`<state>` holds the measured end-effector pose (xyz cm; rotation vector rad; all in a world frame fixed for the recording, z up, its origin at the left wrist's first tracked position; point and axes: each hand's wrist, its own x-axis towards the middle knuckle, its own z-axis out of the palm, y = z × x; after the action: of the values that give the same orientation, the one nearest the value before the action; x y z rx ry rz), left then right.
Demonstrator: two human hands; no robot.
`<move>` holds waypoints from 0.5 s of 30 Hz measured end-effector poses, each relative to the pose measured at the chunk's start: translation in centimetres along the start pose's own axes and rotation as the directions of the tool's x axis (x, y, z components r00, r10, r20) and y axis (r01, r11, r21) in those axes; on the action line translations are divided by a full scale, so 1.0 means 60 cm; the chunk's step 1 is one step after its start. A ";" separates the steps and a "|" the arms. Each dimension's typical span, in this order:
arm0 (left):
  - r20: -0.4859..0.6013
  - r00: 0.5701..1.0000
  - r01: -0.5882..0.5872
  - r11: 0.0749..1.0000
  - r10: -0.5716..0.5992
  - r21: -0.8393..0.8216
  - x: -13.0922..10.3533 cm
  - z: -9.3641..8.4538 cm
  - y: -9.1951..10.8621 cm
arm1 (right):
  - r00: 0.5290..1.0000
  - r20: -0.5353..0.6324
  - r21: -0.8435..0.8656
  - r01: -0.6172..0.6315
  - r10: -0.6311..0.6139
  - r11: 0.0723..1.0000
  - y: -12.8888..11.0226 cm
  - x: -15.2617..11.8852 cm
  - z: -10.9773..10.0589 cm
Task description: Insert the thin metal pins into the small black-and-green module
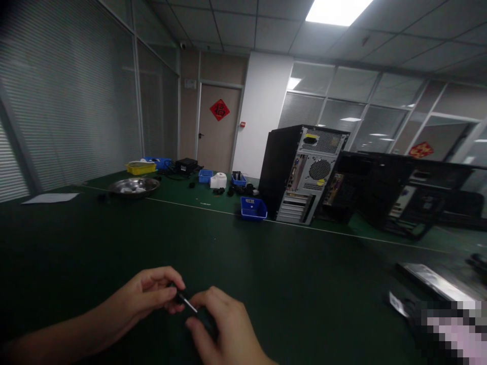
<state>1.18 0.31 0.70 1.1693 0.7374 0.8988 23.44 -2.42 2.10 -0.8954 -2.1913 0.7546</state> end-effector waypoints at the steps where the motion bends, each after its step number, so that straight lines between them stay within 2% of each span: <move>1: -0.002 1.000 -0.020 0.999 0.020 0.027 0.000 -0.001 -0.001 | 1.000 -0.006 -0.006 -0.015 0.015 1.000 -0.002 0.000 -0.001; 4: -0.017 0.998 -0.058 0.985 0.061 0.160 -0.001 -0.004 0.000 | 0.999 -0.041 -0.025 -0.029 0.028 0.999 -0.003 -0.002 -0.001; 8: -0.011 0.999 -0.029 0.910 0.038 0.414 -0.008 -0.001 0.010 | 0.996 -0.087 -0.029 -0.023 0.020 0.999 -0.003 -0.003 -0.001; 10: 0.046 0.999 -0.046 0.859 0.026 0.510 -0.013 0.001 0.016 | 0.995 -0.093 -0.020 -0.020 0.018 1.000 -0.003 -0.003 0.000; 15: 0.209 0.973 -0.212 0.729 0.097 0.651 -0.019 0.005 0.022 | 0.993 -0.120 -0.029 -0.002 -0.001 1.000 -0.001 -0.004 0.003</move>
<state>0.67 -0.65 2.08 1.9548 0.8704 0.6671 23.41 -2.66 1.97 -0.9316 -2.1010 0.6536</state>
